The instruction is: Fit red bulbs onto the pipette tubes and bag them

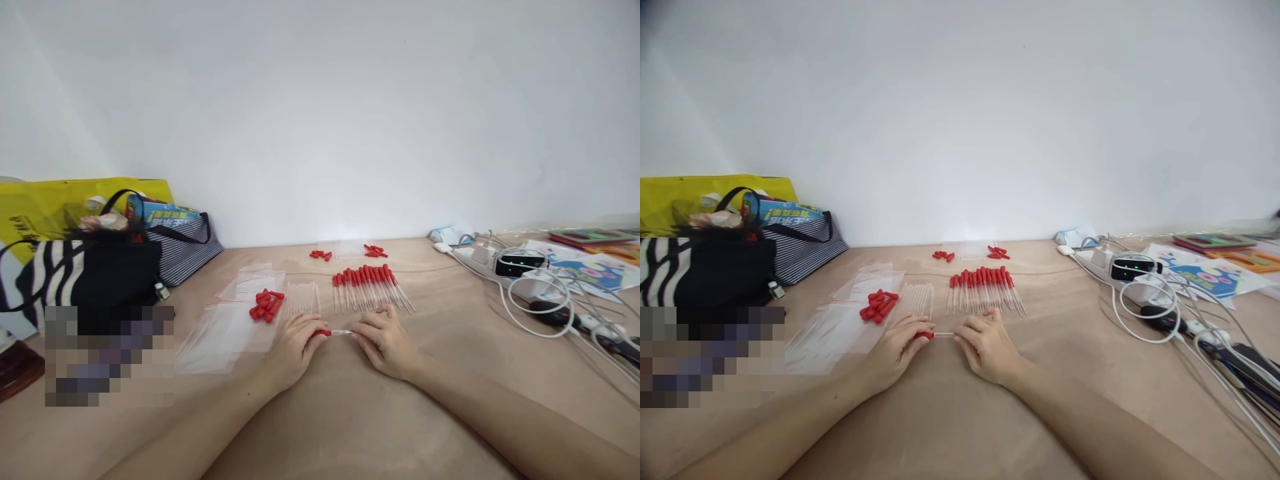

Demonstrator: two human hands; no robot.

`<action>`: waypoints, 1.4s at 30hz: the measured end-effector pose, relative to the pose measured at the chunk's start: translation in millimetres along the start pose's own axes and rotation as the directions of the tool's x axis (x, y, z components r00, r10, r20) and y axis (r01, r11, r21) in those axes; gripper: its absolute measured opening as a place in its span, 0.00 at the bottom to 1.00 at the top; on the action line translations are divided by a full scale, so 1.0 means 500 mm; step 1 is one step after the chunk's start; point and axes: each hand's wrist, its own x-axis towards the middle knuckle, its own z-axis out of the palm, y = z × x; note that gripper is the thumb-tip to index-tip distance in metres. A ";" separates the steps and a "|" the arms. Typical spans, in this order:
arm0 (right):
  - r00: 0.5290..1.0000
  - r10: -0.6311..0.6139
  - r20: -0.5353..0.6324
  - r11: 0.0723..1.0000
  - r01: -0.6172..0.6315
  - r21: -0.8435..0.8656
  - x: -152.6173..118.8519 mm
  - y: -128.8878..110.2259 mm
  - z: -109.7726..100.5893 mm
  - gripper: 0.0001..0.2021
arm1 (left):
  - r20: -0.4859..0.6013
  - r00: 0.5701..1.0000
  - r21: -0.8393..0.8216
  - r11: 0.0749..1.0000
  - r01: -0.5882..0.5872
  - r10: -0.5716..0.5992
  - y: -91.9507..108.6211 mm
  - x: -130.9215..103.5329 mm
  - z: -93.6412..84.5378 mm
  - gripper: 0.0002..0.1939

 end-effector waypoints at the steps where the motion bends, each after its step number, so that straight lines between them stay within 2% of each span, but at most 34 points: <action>1: 1.000 0.002 -0.006 1.000 -0.002 -0.001 0.000 -0.002 0.000 0.11 | -0.003 1.000 0.004 1.000 0.001 -0.001 -0.001 0.000 0.001 0.09; 8: 0.998 0.010 -0.064 1.000 -0.009 0.021 0.000 -0.005 0.008 0.10 | 0.030 0.999 0.017 0.999 -0.037 0.037 -0.005 -0.003 0.004 0.11; 13: 0.995 -0.052 -0.090 0.996 0.058 0.066 -0.001 -0.003 0.015 0.09 | -0.022 0.999 -0.047 0.998 -0.039 0.038 0.004 -0.005 0.001 0.11; 22: 0.984 -0.143 -0.107 0.983 0.154 0.104 0.006 -0.002 0.013 0.10 | 0.064 0.997 -0.156 0.987 0.050 -0.040 0.014 -0.001 -0.010 0.11; 30: 0.974 -0.219 -0.057 0.975 0.216 -0.048 0.007 -0.004 0.008 0.10 | 0.027 0.993 -0.084 0.990 -0.112 0.115 0.013 -0.003 -0.006 0.10; 35: 0.976 -0.202 -0.084 0.979 0.201 -0.019 0.004 -0.017 0.010 0.10 | 0.029 0.984 -0.062 0.982 -0.176 0.178 0.014 -0.006 0.000 0.11; 42: 0.989 -0.124 -0.076 0.988 0.130 0.077 0.011 -0.031 0.023 0.10 | 0.031 0.980 -0.039 0.980 -0.193 0.194 0.011 -0.009 0.002 0.10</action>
